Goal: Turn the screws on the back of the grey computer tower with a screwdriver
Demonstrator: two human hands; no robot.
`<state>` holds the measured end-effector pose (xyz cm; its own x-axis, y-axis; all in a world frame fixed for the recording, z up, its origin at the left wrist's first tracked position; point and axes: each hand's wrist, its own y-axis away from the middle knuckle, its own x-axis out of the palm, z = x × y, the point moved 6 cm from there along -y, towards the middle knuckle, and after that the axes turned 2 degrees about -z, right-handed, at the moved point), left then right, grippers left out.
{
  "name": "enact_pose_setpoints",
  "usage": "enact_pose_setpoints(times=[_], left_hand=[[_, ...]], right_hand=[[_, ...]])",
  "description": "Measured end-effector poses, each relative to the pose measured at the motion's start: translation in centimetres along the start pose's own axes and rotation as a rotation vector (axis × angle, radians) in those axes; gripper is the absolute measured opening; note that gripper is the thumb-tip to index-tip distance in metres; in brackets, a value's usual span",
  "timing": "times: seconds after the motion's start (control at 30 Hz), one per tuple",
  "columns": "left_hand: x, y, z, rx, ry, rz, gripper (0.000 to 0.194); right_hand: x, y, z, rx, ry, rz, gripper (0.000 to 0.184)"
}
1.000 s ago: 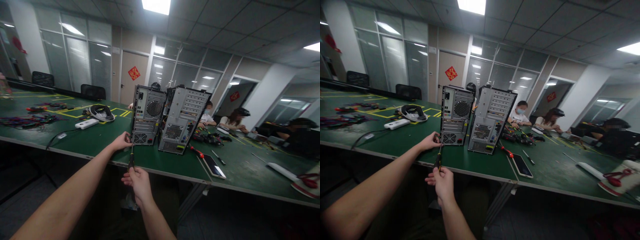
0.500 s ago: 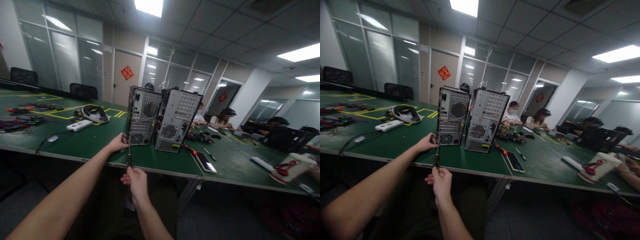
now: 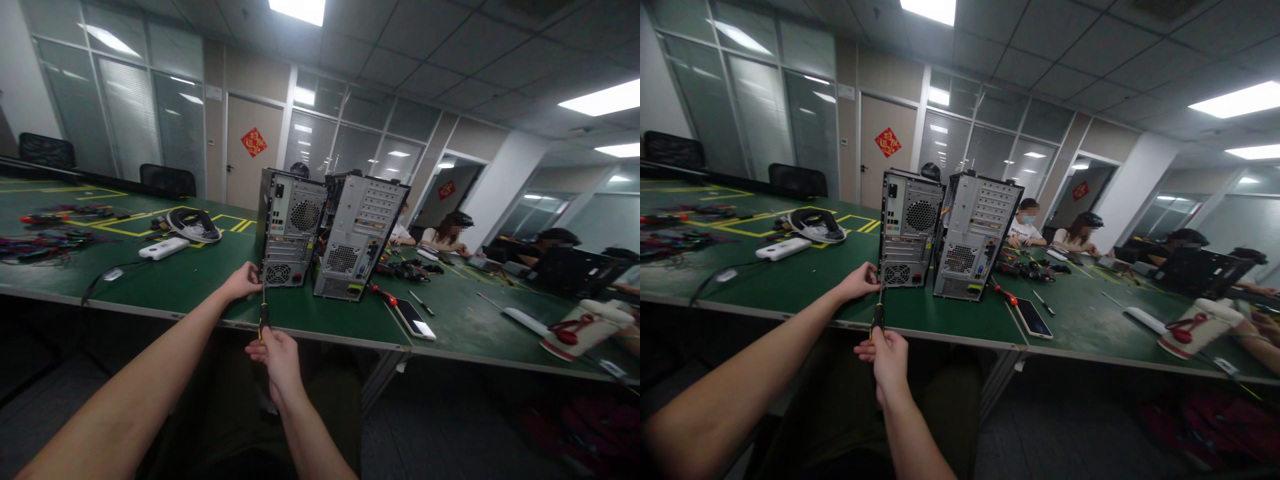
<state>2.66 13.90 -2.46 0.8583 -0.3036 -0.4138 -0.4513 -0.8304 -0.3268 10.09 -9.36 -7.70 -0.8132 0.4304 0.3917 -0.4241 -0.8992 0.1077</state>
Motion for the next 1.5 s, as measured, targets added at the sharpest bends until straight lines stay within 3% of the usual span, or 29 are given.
enact_pose_setpoints(times=[0.33,0.6,0.87,1.3,1.5], left_hand=[[0.0,-0.2,0.0,0.002,0.004,0.006,0.055],[0.0,-0.3,0.2,0.018,0.0,0.014,0.053],[0.0,-0.3,0.1,0.026,-0.011,0.01,0.054],[-0.3,-0.1,-0.4,0.037,-0.047,-0.016,0.053],[-0.3,-0.1,-0.4,0.023,-0.051,-0.03,0.054]], right_hand=[[-0.1,-0.2,1.7,-0.041,0.106,-0.072,0.047],[0.9,-0.1,1.9,0.019,0.034,-0.031,0.048],[0.3,-0.2,3.4,0.0,0.097,-0.058,0.049],[0.1,-0.1,3.1,0.023,0.077,-0.028,0.047],[0.4,-0.2,2.9,-0.013,0.168,-0.029,0.049]])
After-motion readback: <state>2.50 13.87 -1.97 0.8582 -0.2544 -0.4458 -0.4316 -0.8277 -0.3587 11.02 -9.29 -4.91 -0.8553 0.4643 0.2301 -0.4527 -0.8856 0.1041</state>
